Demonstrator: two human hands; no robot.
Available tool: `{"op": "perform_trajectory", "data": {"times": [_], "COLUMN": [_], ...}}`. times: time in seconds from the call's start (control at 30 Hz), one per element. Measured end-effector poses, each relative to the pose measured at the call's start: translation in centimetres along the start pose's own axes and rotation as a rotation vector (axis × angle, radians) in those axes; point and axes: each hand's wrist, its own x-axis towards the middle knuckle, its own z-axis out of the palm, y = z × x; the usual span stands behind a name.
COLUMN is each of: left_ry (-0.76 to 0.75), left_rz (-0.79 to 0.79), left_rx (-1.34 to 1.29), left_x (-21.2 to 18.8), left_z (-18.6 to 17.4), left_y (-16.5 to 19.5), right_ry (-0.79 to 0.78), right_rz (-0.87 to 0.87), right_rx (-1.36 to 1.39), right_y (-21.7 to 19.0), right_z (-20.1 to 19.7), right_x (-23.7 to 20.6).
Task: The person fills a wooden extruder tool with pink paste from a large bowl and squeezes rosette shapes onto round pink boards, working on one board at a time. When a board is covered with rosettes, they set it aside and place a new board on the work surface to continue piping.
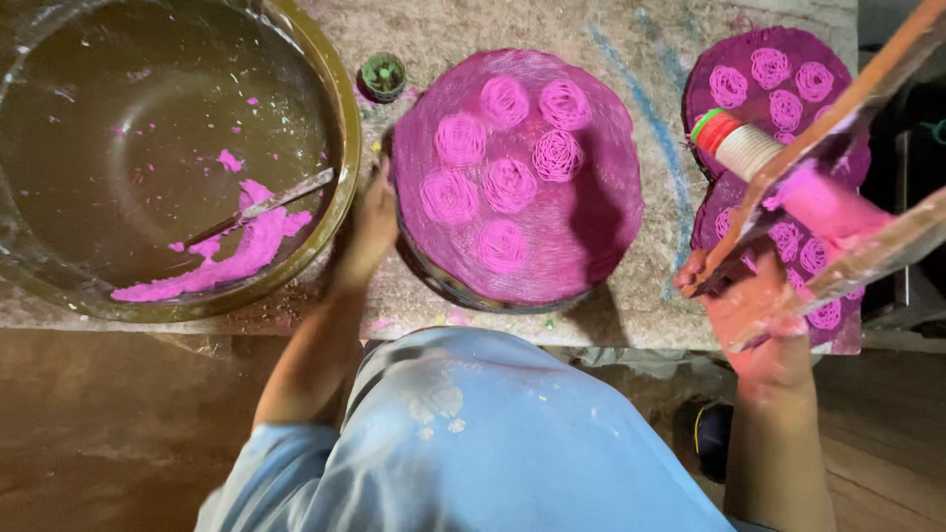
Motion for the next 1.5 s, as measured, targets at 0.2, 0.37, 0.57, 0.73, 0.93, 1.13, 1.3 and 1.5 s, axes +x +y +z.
{"op": "perform_trajectory", "data": {"times": [0.2, 0.37, 0.57, 0.73, 0.93, 1.13, 1.3, 1.5], "left_ry": [0.184, 0.192, -1.017, -0.882, -0.735, -0.745, -0.732, -0.768], "left_rz": [0.117, 0.487, 0.163, 0.277, 0.276, 0.127, 0.267, 0.269], "left_rx": [0.16, -0.133, -1.779, -1.954, -2.133, -2.197, -2.112, -2.099], "left_x": [3.9, 0.1, -0.3, 1.0, 4.1, 2.6, 4.4, 4.0], "left_z": [1.1, 4.3, 5.0, 9.2, 10.8, 11.6, 11.8, 10.9], "left_y": [2.7, 9.4, 13.0, 11.9, 9.1, 9.0, 10.2, 9.1], "right_ry": [-0.004, -0.322, -0.512, -0.425, -0.313, -0.256, -0.185, -0.256], "right_rz": [0.227, 0.493, 0.867, 0.926, 0.893, 0.911, 0.774, 0.929], "right_rx": [-0.099, -0.046, 0.058, -0.205, -0.734, -0.69, -0.778, -0.765], "right_y": [2.3, 3.4, 2.6, 1.1, 3.4, 2.2, 2.4, 3.8], "right_z": [-1.2, -0.8, 0.3, -2.0, -2.4, -0.8, -0.7, -1.7], "right_x": [-0.4, 1.0, 1.3, 2.7, 3.8, 3.4, 4.4, 2.7]}}
